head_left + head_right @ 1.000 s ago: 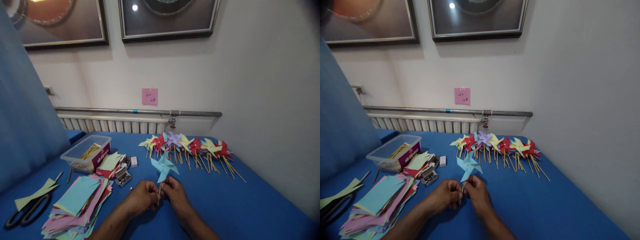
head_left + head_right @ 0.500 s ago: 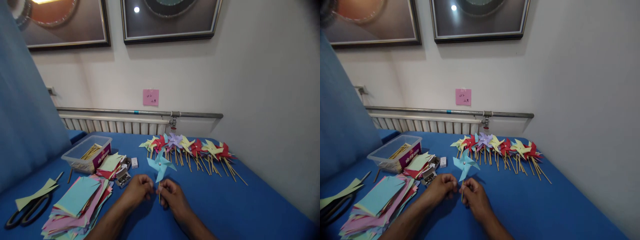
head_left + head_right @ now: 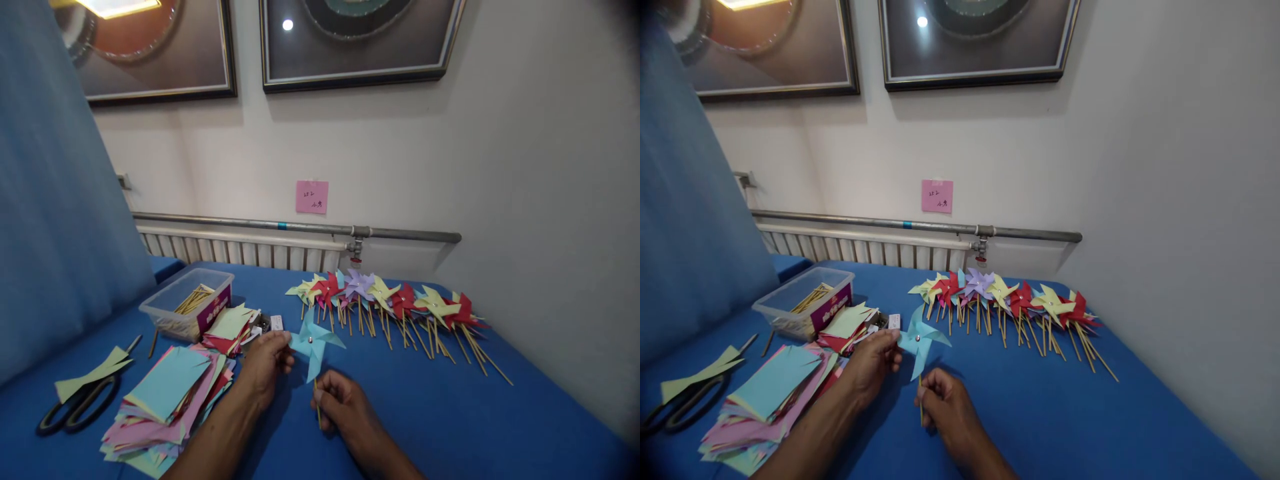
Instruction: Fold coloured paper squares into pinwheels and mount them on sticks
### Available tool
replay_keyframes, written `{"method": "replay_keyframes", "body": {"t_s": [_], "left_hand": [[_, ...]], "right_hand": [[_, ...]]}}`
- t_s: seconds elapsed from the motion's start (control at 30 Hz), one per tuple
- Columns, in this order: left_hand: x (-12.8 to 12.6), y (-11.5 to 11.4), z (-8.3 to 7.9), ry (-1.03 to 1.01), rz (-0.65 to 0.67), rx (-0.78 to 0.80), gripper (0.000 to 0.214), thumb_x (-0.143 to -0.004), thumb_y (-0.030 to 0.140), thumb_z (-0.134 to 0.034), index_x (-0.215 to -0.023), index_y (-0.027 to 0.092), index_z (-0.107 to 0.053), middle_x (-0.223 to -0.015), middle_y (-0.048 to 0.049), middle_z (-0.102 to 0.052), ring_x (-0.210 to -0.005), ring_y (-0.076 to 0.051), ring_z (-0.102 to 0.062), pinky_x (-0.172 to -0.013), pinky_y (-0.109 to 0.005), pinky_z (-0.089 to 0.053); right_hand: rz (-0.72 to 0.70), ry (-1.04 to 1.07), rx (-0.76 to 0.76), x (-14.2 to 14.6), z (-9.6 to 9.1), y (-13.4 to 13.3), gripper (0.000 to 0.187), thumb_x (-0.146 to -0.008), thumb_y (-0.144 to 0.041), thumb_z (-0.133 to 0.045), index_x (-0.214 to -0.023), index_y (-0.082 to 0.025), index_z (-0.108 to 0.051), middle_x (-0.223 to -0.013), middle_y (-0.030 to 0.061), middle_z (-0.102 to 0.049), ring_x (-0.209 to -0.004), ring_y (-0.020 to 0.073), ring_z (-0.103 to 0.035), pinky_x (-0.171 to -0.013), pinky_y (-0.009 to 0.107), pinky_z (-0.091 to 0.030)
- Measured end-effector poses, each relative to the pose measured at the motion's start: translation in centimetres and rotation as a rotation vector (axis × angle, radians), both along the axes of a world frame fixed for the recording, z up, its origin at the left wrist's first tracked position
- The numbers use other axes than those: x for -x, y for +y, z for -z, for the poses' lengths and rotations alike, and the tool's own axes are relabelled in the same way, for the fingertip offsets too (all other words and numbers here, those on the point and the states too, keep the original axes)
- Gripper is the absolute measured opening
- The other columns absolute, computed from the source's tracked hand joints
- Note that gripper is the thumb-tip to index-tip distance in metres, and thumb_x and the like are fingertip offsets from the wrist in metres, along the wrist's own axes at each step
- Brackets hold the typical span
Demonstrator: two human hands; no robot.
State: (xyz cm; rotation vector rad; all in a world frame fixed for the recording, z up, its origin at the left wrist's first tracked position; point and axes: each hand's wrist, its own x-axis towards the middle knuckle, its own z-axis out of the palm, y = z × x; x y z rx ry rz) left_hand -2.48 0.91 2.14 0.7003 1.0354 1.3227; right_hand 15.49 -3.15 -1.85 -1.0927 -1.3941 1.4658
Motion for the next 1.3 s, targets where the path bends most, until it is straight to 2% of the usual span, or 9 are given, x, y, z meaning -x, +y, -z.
{"method": "replay_keyframes", "body": {"t_s": [0.17, 0.4, 0.47, 0.53, 0.67, 0.9, 1.07, 1.3], "left_hand": [[0.0, -0.1, 0.3, -0.016, 0.095, 0.002, 0.029, -0.068, 0.030, -0.082, -0.077, 0.018, -0.058, -0.067, -0.0013, -0.065, -0.050, -0.011, -0.056, -0.049, -0.023, -0.038], [-0.9, -0.6, 1.0, -0.002, 0.252, 0.027, 0.036, -0.061, 0.036, -0.085, -0.077, 0.018, -0.058, -0.069, -0.0026, -0.069, -0.050, -0.011, -0.056, -0.050, -0.023, -0.039], [-0.8, -0.6, 0.8, -0.002, 0.246, 0.034, 0.039, -0.062, 0.041, -0.085, -0.080, 0.017, -0.061, -0.072, -0.0031, -0.070, -0.052, -0.012, -0.057, -0.051, -0.024, -0.040], [-0.5, -0.4, 0.6, 0.004, 0.182, 0.030, 0.042, -0.061, 0.043, -0.086, -0.084, 0.017, -0.063, -0.072, -0.0014, -0.068, -0.054, -0.012, -0.059, -0.052, -0.024, -0.041], [0.0, 0.0, 0.6, 0.057, 0.093, 0.022, 0.039, -0.058, 0.039, -0.086, -0.080, 0.017, -0.062, -0.064, 0.0037, -0.060, -0.052, -0.012, -0.057, -0.052, -0.023, -0.039], [-1.0, -0.5, 1.2, 0.119, 0.232, 0.016, 0.029, -0.056, 0.034, -0.081, -0.071, 0.016, -0.064, -0.068, -0.0041, -0.072, -0.052, -0.012, -0.059, -0.054, -0.023, -0.038], [-1.3, -0.8, 1.1, 0.172, 0.304, -0.010, 0.029, -0.055, 0.035, -0.082, -0.069, 0.015, -0.066, -0.066, -0.0048, -0.072, -0.051, -0.013, -0.059, -0.054, -0.025, -0.039], [-0.7, -0.8, 0.7, 0.192, 0.329, -0.052, 0.033, -0.055, 0.036, -0.089, -0.069, 0.014, -0.069, -0.061, -0.0023, -0.068, -0.051, -0.013, -0.058, -0.056, -0.026, -0.039]], "right_hand": [[0.019, 0.010, -0.003, 0.1, 0.8, 0.4, 0.033, -0.083, -0.053, -0.072, -0.076, -0.023, -0.062, -0.053, -0.0057, -0.057, -0.048, 0.0112, -0.047, -0.054, 0.025, -0.037], [0.092, 0.012, 0.028, 0.1, 1.1, 0.7, 0.034, -0.081, -0.054, -0.072, -0.079, -0.022, -0.062, -0.049, -0.0064, -0.056, -0.045, 0.0116, -0.047, -0.052, 0.025, -0.037], [0.091, 0.020, 0.028, 0.1, 1.2, 0.7, 0.033, -0.081, -0.054, -0.072, -0.079, -0.023, -0.063, -0.049, -0.0064, -0.056, -0.045, 0.0116, -0.047, -0.052, 0.025, -0.037], [0.087, 0.014, 0.033, 0.0, 1.2, 0.7, 0.032, -0.081, -0.053, -0.072, -0.078, -0.023, -0.062, -0.049, -0.0060, -0.058, -0.045, 0.0116, -0.047, -0.052, 0.025, -0.037], [0.088, 0.024, 0.035, 0.0, 1.2, 0.7, 0.032, -0.081, -0.053, -0.074, -0.077, -0.023, -0.061, -0.052, -0.0050, -0.061, -0.046, 0.0114, -0.048, -0.052, 0.025, -0.038], [0.077, 0.010, 0.017, 0.0, 0.8, 0.9, 0.032, -0.080, -0.053, -0.070, -0.076, -0.023, -0.062, -0.047, -0.0061, -0.057, -0.044, 0.0112, -0.045, -0.050, 0.025, -0.036], [0.081, 0.010, 0.013, 0.0, 0.6, 0.8, 0.033, -0.080, -0.054, -0.071, -0.075, -0.023, -0.062, -0.048, -0.0063, -0.057, -0.045, 0.0106, -0.045, -0.050, 0.025, -0.034], [0.078, 0.004, 0.011, 0.0, 0.9, 0.8, 0.033, -0.080, -0.054, -0.071, -0.076, -0.023, -0.061, -0.049, -0.0065, -0.057, -0.045, 0.0102, -0.045, -0.050, 0.025, -0.034]]}}
